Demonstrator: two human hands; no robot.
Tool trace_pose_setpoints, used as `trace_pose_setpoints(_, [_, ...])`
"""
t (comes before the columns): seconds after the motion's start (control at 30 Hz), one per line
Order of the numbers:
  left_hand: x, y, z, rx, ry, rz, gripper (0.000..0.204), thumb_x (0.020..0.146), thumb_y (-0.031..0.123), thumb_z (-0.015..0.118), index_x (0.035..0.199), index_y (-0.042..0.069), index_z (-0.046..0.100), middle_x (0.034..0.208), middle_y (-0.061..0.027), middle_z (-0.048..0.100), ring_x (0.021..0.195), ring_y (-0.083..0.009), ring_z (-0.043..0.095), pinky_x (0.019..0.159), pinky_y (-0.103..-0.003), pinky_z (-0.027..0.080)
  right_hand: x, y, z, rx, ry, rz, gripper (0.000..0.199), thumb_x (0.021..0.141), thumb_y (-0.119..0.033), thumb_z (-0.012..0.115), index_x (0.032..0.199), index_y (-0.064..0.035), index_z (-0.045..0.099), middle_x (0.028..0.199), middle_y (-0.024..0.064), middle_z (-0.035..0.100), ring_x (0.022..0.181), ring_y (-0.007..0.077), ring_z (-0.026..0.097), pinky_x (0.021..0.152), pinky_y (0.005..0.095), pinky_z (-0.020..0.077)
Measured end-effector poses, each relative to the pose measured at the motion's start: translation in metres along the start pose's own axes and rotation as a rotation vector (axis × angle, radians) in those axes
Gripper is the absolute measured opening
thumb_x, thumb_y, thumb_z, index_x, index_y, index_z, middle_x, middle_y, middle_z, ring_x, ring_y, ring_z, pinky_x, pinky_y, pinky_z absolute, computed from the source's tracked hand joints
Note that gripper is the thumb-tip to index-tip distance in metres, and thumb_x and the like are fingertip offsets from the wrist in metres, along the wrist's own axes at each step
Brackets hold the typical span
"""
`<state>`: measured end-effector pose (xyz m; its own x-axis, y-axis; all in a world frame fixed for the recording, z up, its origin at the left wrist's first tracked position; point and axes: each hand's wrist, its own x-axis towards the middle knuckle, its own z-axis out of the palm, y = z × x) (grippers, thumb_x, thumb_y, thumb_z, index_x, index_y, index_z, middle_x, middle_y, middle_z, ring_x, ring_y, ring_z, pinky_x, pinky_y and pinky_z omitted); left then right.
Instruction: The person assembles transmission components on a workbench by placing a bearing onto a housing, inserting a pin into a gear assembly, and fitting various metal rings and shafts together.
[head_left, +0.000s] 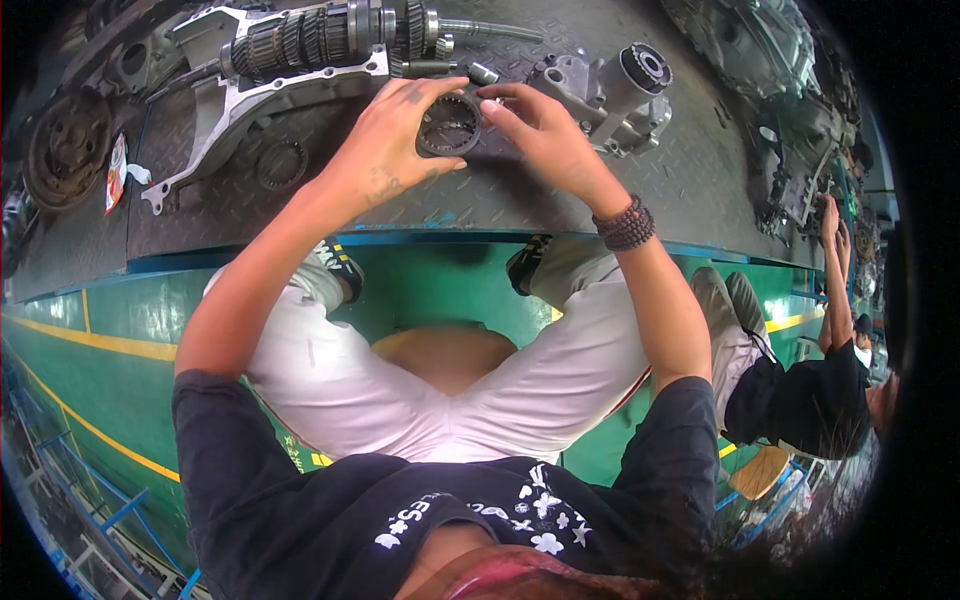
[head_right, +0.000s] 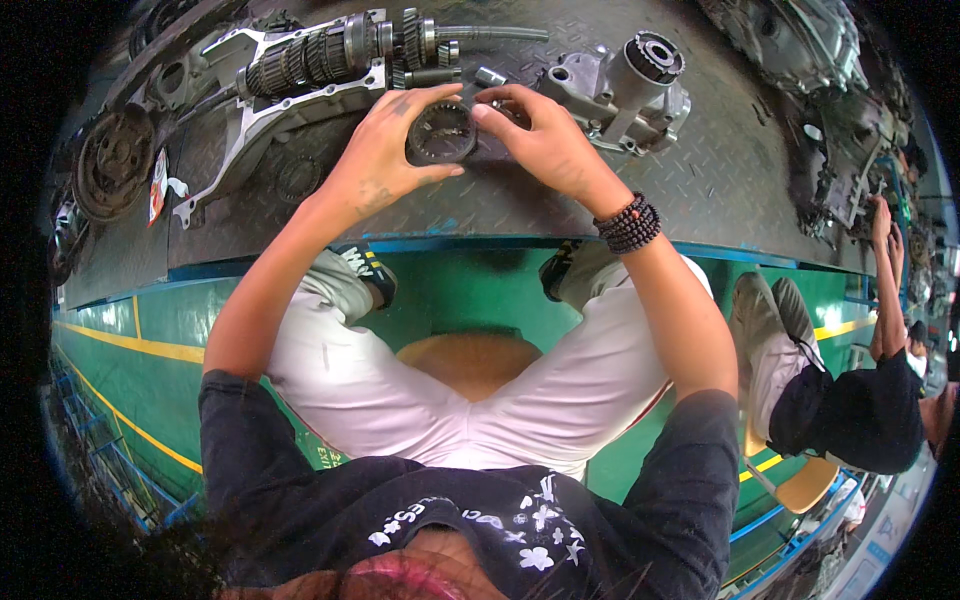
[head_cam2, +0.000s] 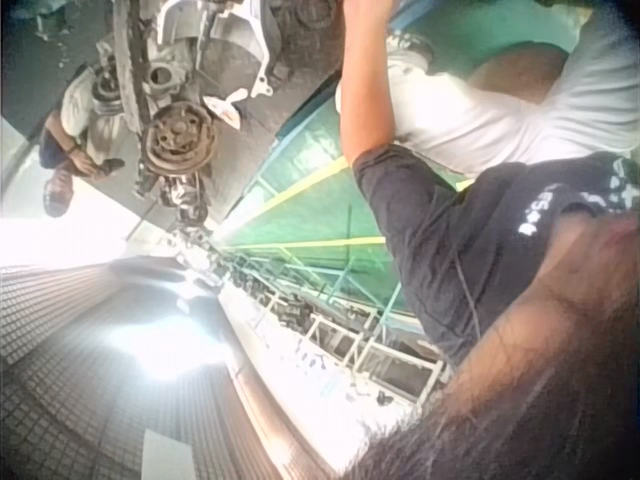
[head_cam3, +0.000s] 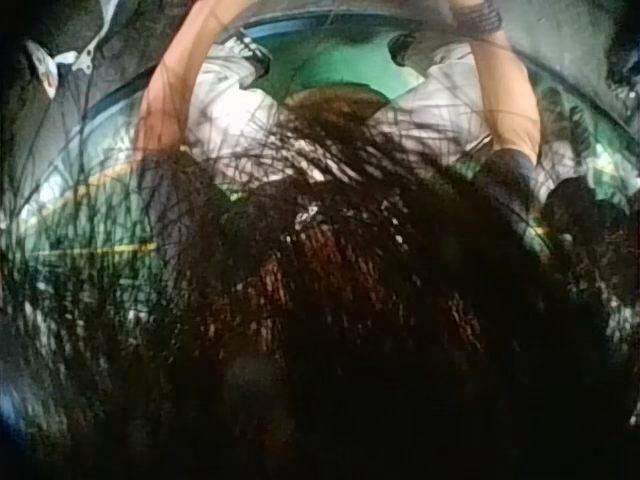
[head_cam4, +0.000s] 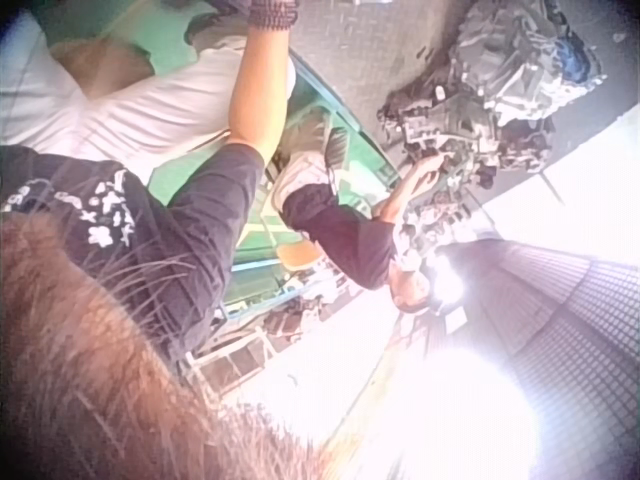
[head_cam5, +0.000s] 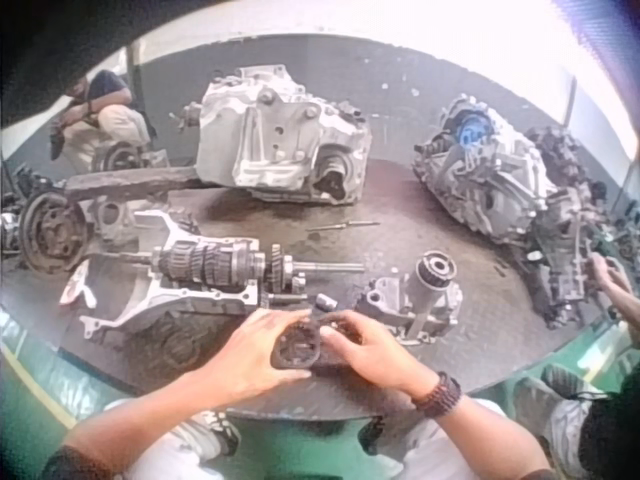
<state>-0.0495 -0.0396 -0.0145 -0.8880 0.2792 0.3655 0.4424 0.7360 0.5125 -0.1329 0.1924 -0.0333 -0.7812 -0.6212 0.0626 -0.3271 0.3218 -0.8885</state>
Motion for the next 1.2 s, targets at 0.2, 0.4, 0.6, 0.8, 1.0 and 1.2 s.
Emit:
trace_pose_setpoints(0.2, [0.003,-0.009,0.006,-0.053,0.064,-0.006,0.096,0.069,0.019,0.090,0.153,0.016,0.045,0.133,-0.0091,0.065,0.126,-0.0327,0.056,0.112,-0.044,0.045,0.001,-0.029,0.015,-0.229,0.291,-0.340,0.037,0.088,-0.024,0.080,0.115,-0.0026,0.067,0.101,0.0136,0.069,0.090,0.0284,0.068,0.083,0.0390,0.0548])
trace_pose_setpoints(0.4, [0.002,-0.006,0.006,-0.049,0.033,-0.016,0.101,0.068,0.019,0.091,0.156,0.015,0.042,0.134,-0.0108,0.065,0.125,-0.0330,0.056,0.112,-0.043,0.045,-0.002,-0.040,0.011,-0.430,0.119,-0.354,0.028,0.086,-0.023,0.078,0.108,-0.0058,0.073,0.096,0.0126,0.069,0.088,0.0346,0.067,0.078,0.0428,0.0548])
trace_pose_setpoints(0.6, [-0.001,0.004,0.004,-0.082,0.000,-0.027,0.106,0.068,0.018,0.091,0.159,0.014,0.036,0.136,-0.0098,0.064,0.126,-0.0331,0.055,0.112,-0.043,0.045,0.000,-0.048,0.012,-0.682,0.042,-0.410,0.027,0.086,-0.031,0.077,0.097,-0.0061,0.076,0.090,0.0119,0.069,0.086,0.0352,0.067,0.078,0.0459,0.0532])
trace_pose_setpoints(0.8, [-0.002,0.009,0.003,-0.095,-0.038,-0.021,0.113,0.069,0.018,0.092,0.162,0.014,0.029,0.137,-0.0081,0.063,0.127,-0.0332,0.053,0.112,-0.043,0.046,-0.006,-0.050,0.014,-0.632,0.030,-0.389,0.027,0.084,-0.031,0.078,0.090,-0.0047,0.077,0.088,0.0142,0.071,0.086,0.0350,0.068,0.078,0.0463,0.0526])
trace_pose_setpoints(1.0, [0.000,0.014,0.000,-0.059,-0.045,-0.017,0.113,0.069,0.018,0.092,0.163,0.014,0.029,0.135,-0.0085,0.065,0.126,-0.0331,0.054,0.112,-0.043,0.046,-0.006,-0.046,0.023,-0.612,0.118,-0.260,0.025,0.086,-0.030,0.076,0.087,-0.0045,0.076,0.085,0.0148,0.071,0.081,0.0368,0.069,0.078,0.0468,0.0522])
trace_pose_setpoints(1.2, [0.000,0.010,0.000,-0.067,-0.036,-0.052,0.113,0.068,0.018,0.091,0.162,0.014,0.030,0.134,-0.0089,0.066,0.125,-0.0327,0.055,0.112,-0.043,0.046,-0.008,-0.043,0.026,-0.642,0.189,-0.303,0.026,0.087,-0.031,0.075,0.088,-0.0048,0.075,0.082,0.0131,0.070,0.077,0.0363,0.067,0.079,0.0470,0.0509])
